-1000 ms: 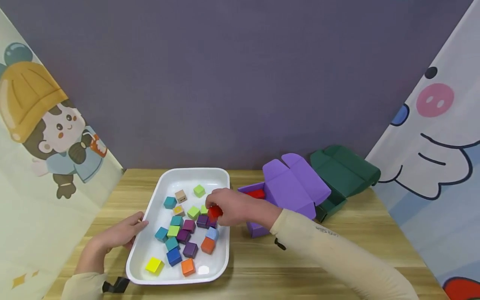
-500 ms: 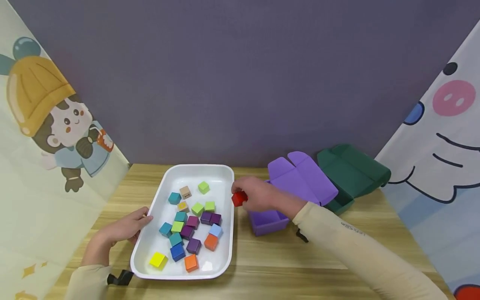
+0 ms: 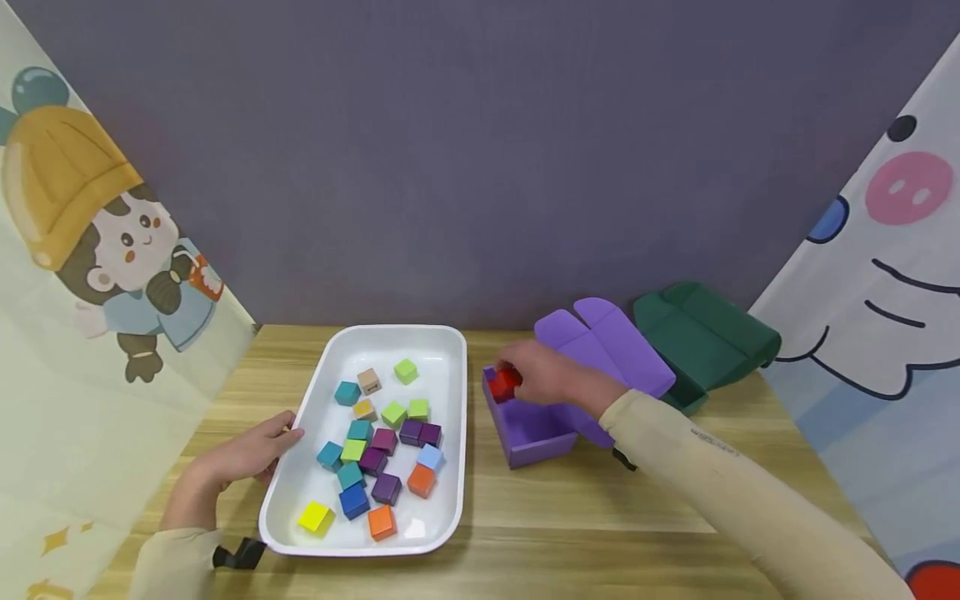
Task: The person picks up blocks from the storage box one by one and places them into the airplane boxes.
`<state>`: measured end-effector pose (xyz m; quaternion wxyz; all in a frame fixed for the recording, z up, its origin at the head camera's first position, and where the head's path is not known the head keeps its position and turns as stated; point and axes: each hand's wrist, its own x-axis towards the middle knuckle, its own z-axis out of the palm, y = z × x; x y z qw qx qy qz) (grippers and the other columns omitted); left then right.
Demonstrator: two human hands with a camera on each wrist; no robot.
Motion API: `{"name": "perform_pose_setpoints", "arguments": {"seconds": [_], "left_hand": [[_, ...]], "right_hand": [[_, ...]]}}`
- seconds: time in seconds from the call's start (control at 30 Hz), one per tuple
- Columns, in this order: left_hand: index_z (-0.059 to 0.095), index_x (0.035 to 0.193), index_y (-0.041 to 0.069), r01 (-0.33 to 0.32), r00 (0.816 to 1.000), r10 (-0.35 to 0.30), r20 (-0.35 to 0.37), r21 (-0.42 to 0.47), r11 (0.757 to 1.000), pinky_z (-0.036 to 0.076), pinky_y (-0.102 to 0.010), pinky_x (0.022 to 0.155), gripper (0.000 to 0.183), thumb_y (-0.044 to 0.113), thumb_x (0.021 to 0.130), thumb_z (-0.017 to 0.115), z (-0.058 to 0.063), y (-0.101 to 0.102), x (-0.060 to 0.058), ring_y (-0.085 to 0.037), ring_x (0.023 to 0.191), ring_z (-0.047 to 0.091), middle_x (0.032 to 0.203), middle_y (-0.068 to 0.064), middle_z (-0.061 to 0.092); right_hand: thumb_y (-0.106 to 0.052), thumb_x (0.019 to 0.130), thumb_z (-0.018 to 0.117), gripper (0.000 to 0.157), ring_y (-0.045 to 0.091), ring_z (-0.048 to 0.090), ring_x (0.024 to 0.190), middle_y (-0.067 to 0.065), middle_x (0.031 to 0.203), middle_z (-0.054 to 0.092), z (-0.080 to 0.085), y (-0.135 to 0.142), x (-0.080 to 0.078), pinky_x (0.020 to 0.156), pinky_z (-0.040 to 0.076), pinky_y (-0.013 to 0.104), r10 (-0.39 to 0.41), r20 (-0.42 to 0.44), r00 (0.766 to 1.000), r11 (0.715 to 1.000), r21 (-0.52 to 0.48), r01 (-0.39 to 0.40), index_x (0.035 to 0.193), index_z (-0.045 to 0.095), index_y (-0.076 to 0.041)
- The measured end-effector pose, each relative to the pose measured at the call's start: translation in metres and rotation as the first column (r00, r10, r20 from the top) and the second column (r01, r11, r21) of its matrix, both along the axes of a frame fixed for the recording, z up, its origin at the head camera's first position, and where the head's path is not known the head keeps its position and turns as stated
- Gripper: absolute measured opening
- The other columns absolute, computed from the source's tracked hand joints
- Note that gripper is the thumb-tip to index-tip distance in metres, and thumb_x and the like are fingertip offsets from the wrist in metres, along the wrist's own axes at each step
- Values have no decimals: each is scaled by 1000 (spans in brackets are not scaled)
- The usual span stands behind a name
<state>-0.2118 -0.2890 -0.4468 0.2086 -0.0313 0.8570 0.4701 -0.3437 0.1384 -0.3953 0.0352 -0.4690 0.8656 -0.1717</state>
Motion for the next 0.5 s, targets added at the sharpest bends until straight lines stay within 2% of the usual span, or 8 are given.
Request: {"name": "perform_pose_setpoints", "arguments": {"seconds": [0.17, 0.37, 0.5], "left_hand": [[39, 126, -5, 12, 1000, -12, 5, 1, 1000, 56, -40, 63, 34, 22, 105, 42, -2, -2, -2, -27, 82, 63, 105, -15, 61], [40, 123, -4, 4, 1000, -4, 9, -3, 1000, 56, -40, 65, 33, 24, 105, 43, -3, -5, -3, -26, 82, 63, 105, -15, 61], [40, 123, -4, 6, 1000, -6, 14, 1, 1000, 57, -41, 65, 32, 23, 105, 44, -3, -6, -4, -26, 82, 64, 106, -15, 61]], "right_hand": [[10, 69, 66, 26, 16, 49, 74, -2, 82, 54, -5, -2, -4, 64, 44, 28, 22, -31, 999, 995, 102, -19, 88, 63, -8], [12, 63, 61, 26, 16, 47, 69, -2, 74, 51, -3, -12, -9, 61, 42, 29, 61, -56, 997, 985, 165, -51, 79, 61, -9], [11, 64, 62, 26, 15, 49, 70, -3, 74, 53, -5, -17, -12, 62, 43, 28, 43, -43, 998, 974, 223, -33, 80, 63, -9]]}}
